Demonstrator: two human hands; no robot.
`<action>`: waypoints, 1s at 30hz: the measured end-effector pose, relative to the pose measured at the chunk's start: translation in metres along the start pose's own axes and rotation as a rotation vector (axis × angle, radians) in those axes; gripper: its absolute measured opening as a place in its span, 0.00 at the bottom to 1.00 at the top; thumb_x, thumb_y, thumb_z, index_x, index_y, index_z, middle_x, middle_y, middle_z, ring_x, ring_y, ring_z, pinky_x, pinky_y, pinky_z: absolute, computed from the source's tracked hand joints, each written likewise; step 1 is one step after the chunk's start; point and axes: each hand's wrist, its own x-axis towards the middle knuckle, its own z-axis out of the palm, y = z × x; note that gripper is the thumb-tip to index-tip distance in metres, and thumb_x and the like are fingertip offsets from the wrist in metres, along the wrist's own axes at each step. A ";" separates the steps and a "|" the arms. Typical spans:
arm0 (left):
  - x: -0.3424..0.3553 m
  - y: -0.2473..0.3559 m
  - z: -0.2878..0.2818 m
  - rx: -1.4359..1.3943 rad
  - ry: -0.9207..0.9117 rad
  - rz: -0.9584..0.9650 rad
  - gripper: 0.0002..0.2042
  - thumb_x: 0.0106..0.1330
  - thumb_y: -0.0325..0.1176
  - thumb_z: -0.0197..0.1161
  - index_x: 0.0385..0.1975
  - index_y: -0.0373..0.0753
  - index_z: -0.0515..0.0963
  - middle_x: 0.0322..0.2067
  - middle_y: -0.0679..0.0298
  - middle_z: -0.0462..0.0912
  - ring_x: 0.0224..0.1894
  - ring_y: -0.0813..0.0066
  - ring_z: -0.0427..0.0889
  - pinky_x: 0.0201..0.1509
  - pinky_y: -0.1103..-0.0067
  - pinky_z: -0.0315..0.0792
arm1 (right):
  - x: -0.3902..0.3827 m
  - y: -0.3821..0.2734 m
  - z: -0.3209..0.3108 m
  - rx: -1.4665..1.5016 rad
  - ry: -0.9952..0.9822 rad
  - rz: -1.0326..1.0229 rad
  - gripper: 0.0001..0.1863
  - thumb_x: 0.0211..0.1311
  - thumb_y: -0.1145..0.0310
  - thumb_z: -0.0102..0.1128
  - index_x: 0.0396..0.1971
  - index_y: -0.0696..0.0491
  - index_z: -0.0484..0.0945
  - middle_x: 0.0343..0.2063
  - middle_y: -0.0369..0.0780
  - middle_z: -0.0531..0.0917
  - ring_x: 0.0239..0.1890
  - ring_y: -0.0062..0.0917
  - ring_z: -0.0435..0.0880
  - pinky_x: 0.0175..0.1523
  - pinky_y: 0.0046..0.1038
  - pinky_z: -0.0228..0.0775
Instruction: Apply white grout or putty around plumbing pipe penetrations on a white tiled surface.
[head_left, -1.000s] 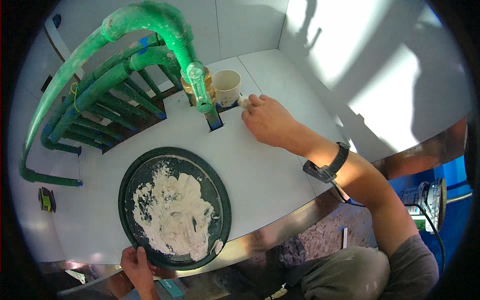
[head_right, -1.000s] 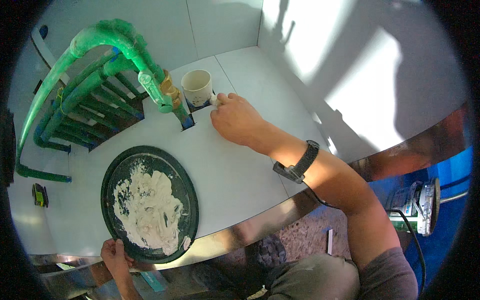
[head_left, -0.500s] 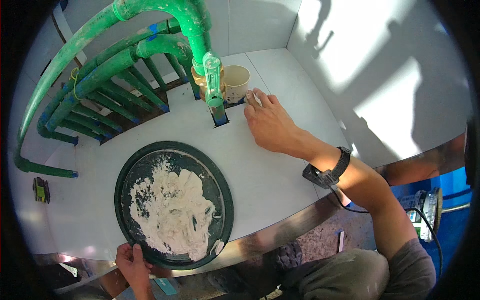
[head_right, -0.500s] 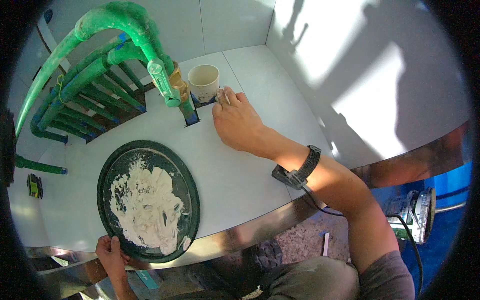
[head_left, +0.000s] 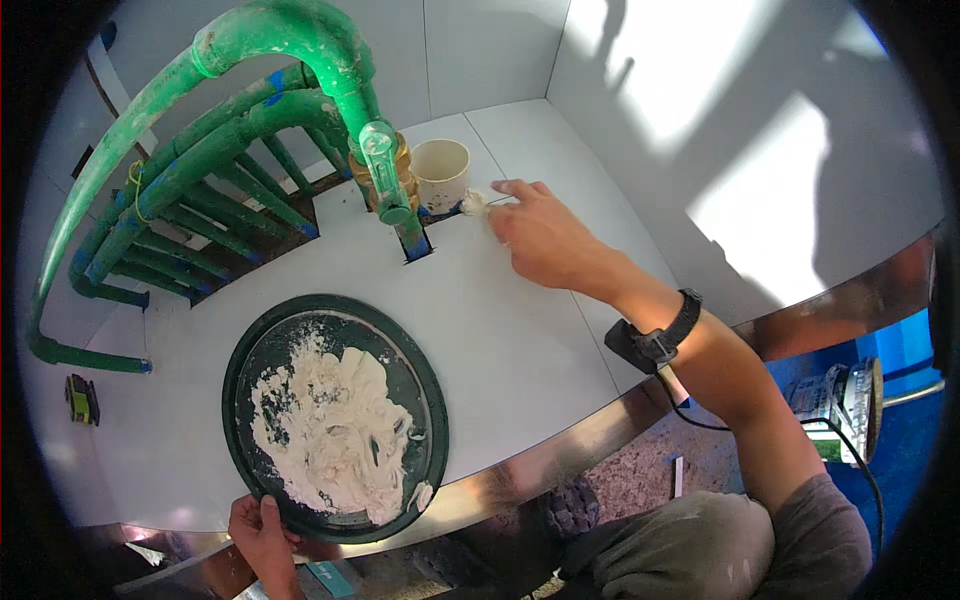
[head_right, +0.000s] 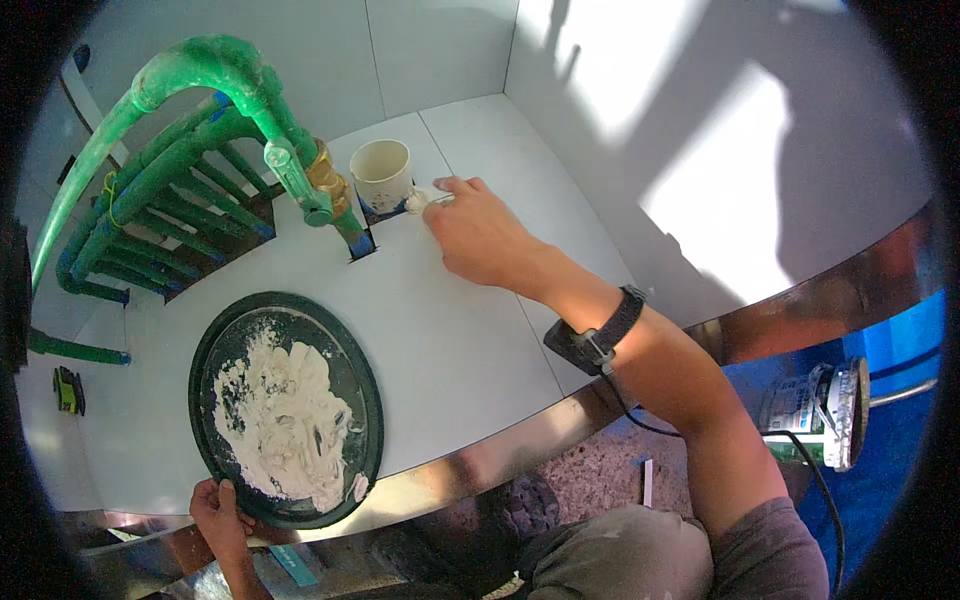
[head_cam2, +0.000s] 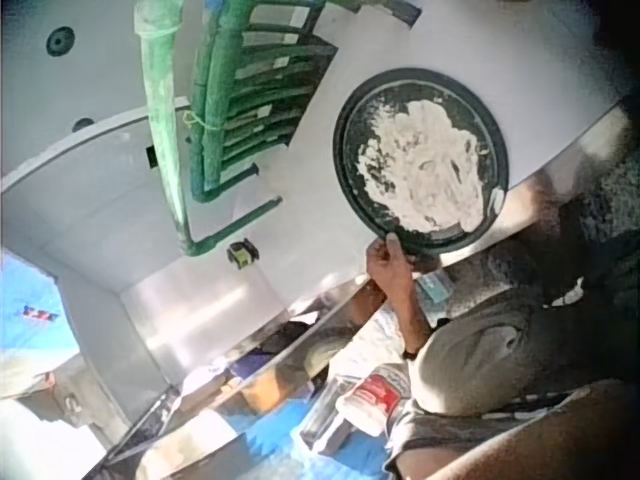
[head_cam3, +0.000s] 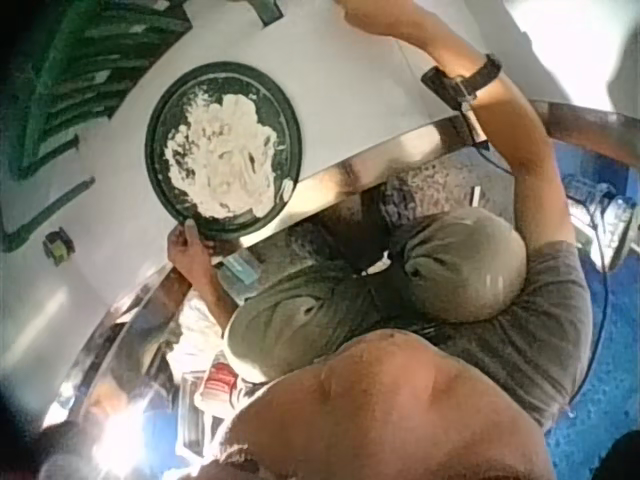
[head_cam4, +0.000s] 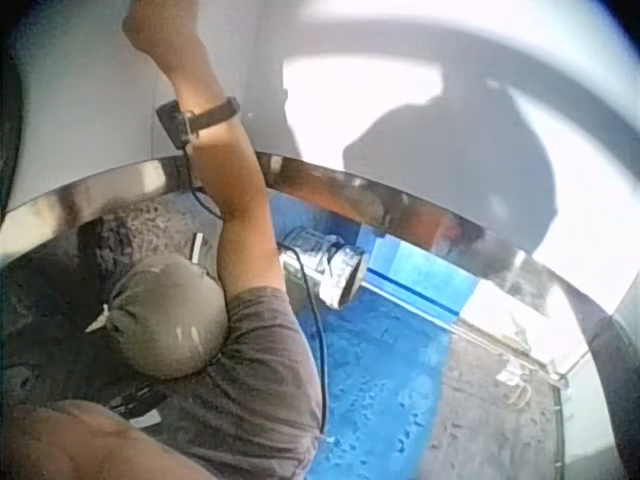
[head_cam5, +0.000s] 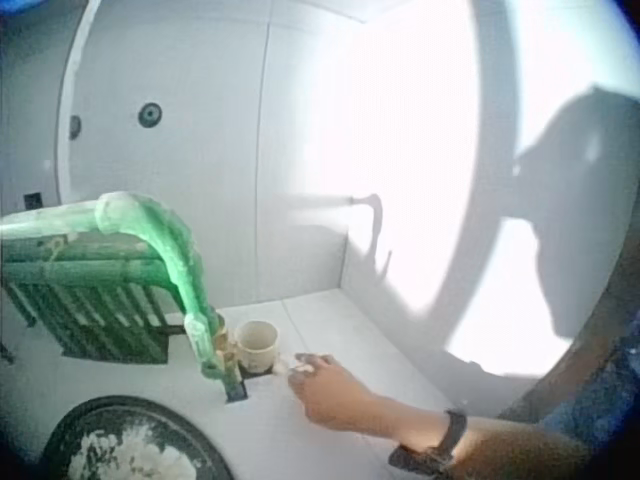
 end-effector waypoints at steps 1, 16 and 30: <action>-0.003 0.004 0.000 -0.016 0.028 0.005 0.10 0.72 0.31 0.62 0.40 0.32 0.71 0.22 0.66 0.73 0.11 0.83 0.68 0.11 0.84 0.62 | 0.001 0.002 0.001 0.006 0.003 -0.008 0.08 0.53 0.78 0.54 0.32 0.63 0.81 0.42 0.53 0.85 0.66 0.47 0.72 0.65 0.42 0.65; 0.000 0.004 -0.001 0.014 -0.026 0.009 0.10 0.71 0.31 0.63 0.40 0.31 0.72 0.21 0.66 0.73 0.11 0.83 0.67 0.10 0.84 0.62 | 0.010 0.006 0.044 0.481 0.078 0.064 0.17 0.52 0.86 0.47 0.44 0.63 0.74 0.49 0.53 0.79 0.75 0.56 0.55 0.73 0.49 0.54; 0.007 -0.011 -0.002 -0.024 -0.057 0.061 0.10 0.72 0.32 0.62 0.41 0.31 0.72 0.23 0.65 0.74 0.11 0.81 0.68 0.11 0.82 0.63 | 0.003 -0.023 0.016 0.713 -0.028 0.126 0.17 0.47 0.88 0.44 0.38 0.60 0.73 0.63 0.61 0.70 0.76 0.58 0.50 0.77 0.49 0.46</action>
